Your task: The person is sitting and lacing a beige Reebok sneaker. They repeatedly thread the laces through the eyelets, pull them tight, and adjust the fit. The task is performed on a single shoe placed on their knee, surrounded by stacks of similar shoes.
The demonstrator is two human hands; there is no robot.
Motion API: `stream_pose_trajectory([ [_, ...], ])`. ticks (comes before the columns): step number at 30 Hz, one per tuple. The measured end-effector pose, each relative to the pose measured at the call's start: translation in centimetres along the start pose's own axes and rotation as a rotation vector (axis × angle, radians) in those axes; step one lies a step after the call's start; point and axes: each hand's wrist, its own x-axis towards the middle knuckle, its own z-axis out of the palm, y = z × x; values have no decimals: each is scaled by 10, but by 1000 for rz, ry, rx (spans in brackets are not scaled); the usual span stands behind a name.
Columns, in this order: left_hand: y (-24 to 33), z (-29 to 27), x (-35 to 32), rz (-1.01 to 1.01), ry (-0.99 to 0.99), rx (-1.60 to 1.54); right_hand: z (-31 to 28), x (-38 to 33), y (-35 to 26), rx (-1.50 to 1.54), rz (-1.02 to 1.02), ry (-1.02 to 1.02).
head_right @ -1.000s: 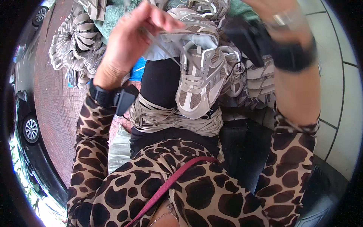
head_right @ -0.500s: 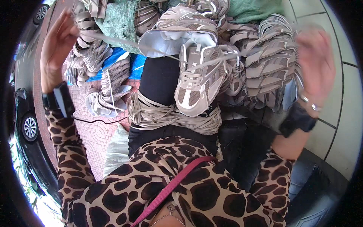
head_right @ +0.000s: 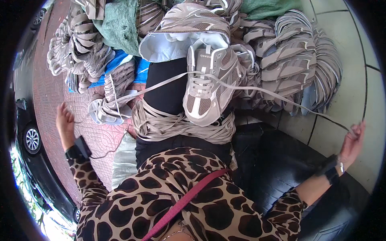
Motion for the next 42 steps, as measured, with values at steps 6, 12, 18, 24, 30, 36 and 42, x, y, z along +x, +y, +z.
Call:
stream_pose_trajectory([
  [6,-67,204,-143,252,-802,406,193,-163,89,-606,109,-637],
  [12,-89,292,-211,918,-1076,621,274,-228,142,-668,-33,-1071],
  [18,-97,296,-201,818,-1066,799,282,-239,154,-800,-317,-1041],
  [24,-107,297,-200,723,-988,616,281,-241,160,-864,-442,-1006],
  [30,-109,294,-203,766,-989,832,282,-244,165,-779,-222,-1052],
  [36,-110,295,-212,812,-948,982,287,-251,173,-879,-459,-964],
  [42,-113,294,-215,866,-946,1030,295,-259,186,-943,-741,-889],
])
